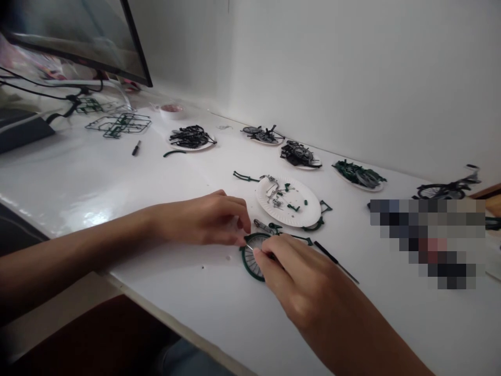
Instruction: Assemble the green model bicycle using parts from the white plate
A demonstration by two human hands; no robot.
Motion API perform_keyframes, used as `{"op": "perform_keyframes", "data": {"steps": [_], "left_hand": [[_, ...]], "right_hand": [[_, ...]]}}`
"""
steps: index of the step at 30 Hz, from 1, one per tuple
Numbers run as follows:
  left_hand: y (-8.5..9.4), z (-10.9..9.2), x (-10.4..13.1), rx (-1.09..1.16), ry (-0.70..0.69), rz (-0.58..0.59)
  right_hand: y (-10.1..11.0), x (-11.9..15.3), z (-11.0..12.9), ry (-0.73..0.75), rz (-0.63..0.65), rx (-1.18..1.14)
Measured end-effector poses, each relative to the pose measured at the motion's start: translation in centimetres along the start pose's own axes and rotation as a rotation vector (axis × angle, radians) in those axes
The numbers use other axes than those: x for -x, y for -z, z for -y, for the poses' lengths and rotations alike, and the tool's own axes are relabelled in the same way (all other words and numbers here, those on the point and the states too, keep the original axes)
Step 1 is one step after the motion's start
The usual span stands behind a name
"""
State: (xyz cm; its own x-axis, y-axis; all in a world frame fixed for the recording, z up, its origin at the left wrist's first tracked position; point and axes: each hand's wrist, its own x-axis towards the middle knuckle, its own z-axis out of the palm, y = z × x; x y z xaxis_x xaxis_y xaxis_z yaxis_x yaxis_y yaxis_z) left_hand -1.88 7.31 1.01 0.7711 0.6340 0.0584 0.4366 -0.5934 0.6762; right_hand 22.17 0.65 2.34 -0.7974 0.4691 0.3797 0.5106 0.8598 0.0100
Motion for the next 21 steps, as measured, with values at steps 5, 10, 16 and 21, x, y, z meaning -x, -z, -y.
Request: {"op": "perform_keyframes", "data": {"steps": [5,10,16,21], "left_hand": [[-0.16,-0.49,-0.12,0.064,0.094,-0.03],[-0.29,0.15,-0.12,0.076,-0.018,0.012],[-0.55,0.4,0.0,0.09,-0.097,0.002],[-0.57,0.46,0.15,0.054,-0.177,-0.056]], "right_hand": [[0.23,-0.07,0.19,0.062,0.097,0.087],[0.07,-0.27,0.35,0.104,0.031,0.148],[-0.21,0.12,0.74,0.067,0.017,0.111],[-0.39,0.2,0.93,-0.025,0.008,-0.01]]}}
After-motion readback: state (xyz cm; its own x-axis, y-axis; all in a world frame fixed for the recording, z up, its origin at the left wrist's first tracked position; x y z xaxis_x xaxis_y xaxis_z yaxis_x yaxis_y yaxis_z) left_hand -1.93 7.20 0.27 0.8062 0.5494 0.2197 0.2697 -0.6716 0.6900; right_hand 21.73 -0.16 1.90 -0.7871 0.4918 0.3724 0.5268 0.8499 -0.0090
